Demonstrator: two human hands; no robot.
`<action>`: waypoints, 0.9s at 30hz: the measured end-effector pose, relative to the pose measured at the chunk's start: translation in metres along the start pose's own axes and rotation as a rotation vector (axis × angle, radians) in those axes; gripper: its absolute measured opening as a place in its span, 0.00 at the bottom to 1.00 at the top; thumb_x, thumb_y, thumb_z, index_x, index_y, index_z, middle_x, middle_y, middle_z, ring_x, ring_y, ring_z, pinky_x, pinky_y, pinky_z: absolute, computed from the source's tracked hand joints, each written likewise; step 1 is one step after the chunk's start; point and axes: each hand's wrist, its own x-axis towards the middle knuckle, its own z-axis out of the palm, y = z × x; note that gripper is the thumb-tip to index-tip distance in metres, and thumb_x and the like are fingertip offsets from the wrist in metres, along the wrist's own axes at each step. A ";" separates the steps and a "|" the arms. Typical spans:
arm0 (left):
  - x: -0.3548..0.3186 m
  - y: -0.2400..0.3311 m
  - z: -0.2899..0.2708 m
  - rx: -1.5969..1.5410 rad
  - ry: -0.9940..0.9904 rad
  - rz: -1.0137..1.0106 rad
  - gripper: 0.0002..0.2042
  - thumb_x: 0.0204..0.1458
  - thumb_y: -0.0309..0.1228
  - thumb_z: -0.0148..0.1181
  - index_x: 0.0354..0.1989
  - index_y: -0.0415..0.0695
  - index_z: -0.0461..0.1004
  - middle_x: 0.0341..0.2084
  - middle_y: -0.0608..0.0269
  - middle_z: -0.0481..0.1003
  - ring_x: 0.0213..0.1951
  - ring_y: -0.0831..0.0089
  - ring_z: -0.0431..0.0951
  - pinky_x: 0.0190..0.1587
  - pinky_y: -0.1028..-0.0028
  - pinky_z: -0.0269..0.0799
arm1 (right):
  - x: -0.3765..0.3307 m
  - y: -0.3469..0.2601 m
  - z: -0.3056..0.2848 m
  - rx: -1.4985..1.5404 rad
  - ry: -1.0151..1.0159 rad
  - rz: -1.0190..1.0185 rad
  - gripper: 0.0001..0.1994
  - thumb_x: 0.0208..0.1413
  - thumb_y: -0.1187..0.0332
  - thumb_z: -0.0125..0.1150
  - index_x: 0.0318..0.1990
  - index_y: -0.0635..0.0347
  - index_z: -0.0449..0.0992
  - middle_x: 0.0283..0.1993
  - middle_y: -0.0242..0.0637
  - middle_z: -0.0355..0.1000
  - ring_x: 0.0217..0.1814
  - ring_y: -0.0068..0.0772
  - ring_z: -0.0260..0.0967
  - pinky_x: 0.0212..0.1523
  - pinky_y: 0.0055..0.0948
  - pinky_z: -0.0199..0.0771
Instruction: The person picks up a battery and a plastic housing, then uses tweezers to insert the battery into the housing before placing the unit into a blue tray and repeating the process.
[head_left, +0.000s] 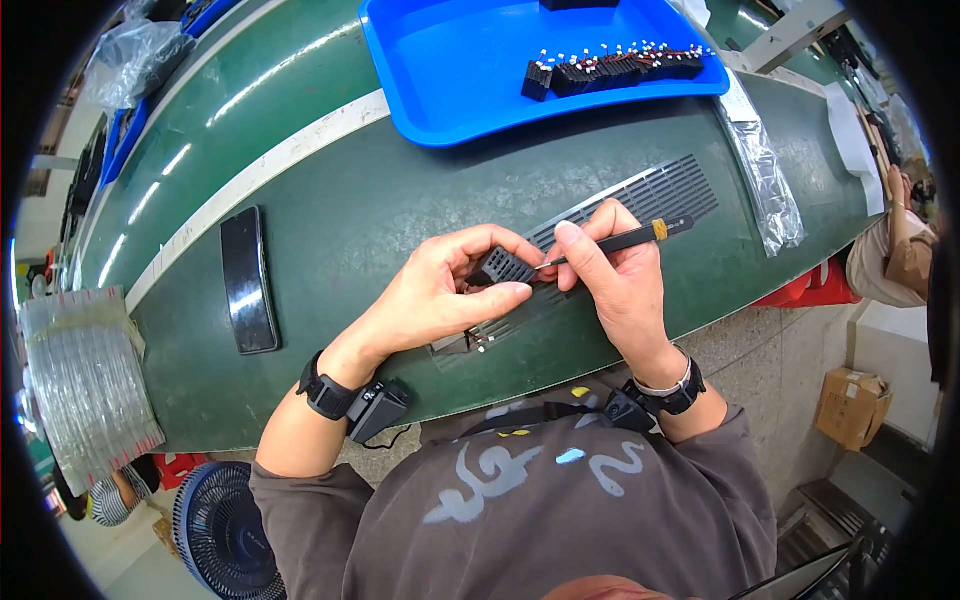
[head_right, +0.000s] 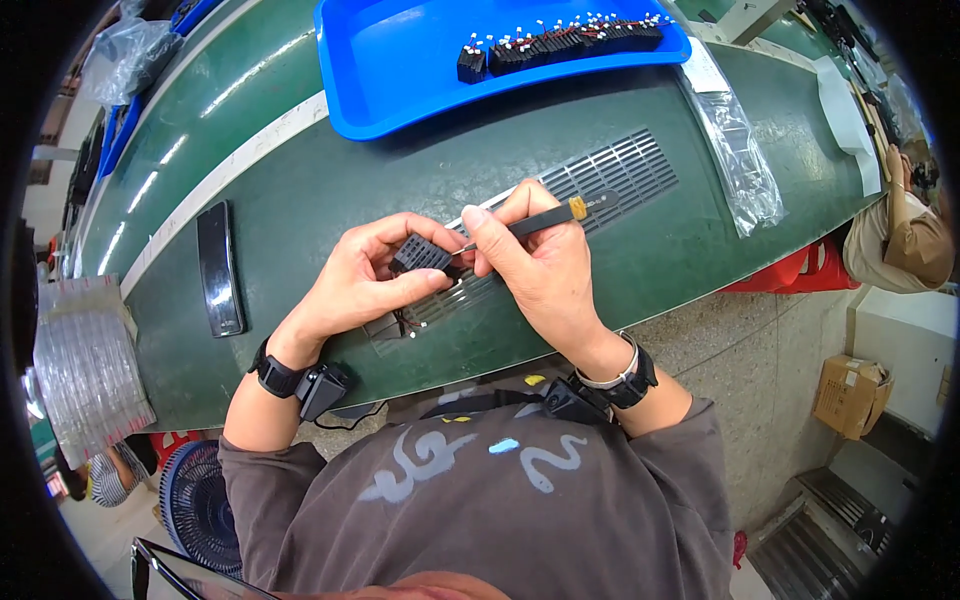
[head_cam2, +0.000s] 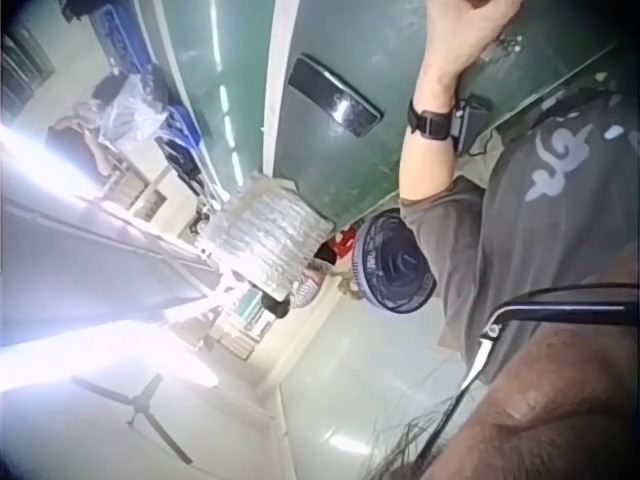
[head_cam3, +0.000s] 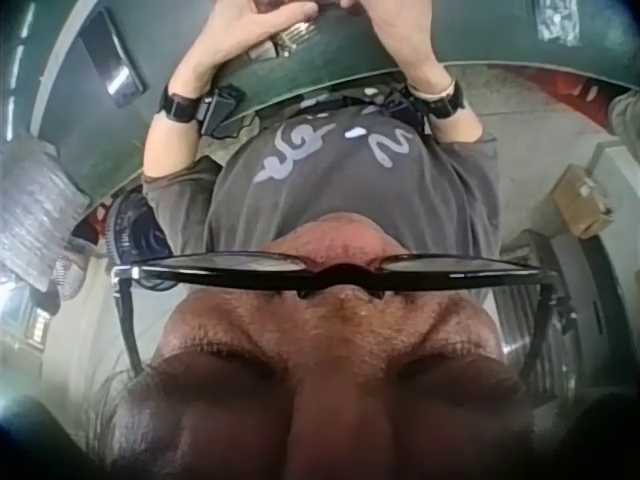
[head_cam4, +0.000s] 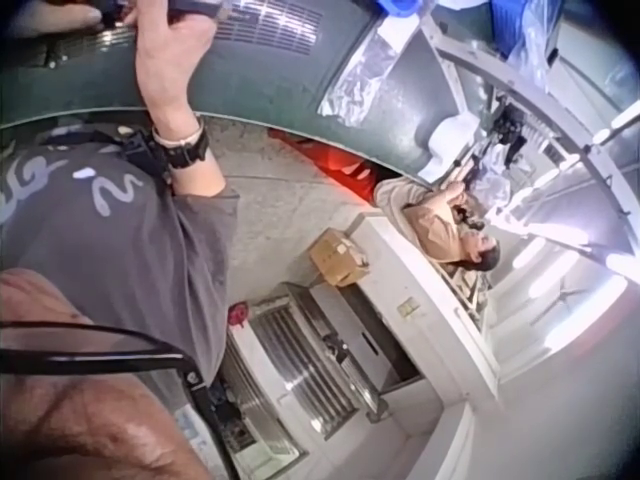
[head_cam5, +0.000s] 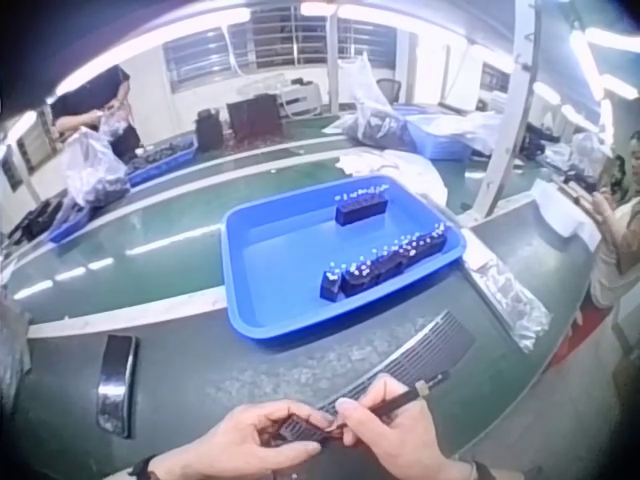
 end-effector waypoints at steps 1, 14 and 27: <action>0.000 0.000 0.002 -0.032 0.017 0.019 0.15 0.54 0.28 0.66 0.49 0.41 0.75 0.35 0.73 0.77 0.31 0.90 0.70 0.31 0.85 0.66 | 0.000 0.000 0.000 -0.025 -0.017 -0.008 0.10 0.64 0.69 0.58 0.31 0.60 0.67 0.28 0.36 0.73 0.29 0.19 0.72 0.35 0.21 0.76; 0.003 0.001 -0.011 -0.108 0.058 -0.019 0.15 0.56 0.22 0.63 0.51 0.37 0.70 0.45 0.58 0.77 0.48 0.75 0.78 0.54 0.73 0.76 | -0.004 -0.001 0.008 -0.829 -0.120 -0.778 0.10 0.61 0.78 0.55 0.49 0.65 0.76 0.50 0.46 0.78 0.54 0.51 0.75 0.60 0.42 0.69; 0.004 -0.001 -0.007 -0.413 0.128 0.129 0.14 0.55 0.20 0.62 0.49 0.38 0.70 0.55 0.50 0.73 0.53 0.69 0.77 0.52 0.70 0.80 | -0.007 0.005 0.025 -0.362 0.012 -0.335 0.06 0.58 0.80 0.60 0.42 0.64 0.73 0.45 0.44 0.77 0.44 0.30 0.76 0.47 0.24 0.73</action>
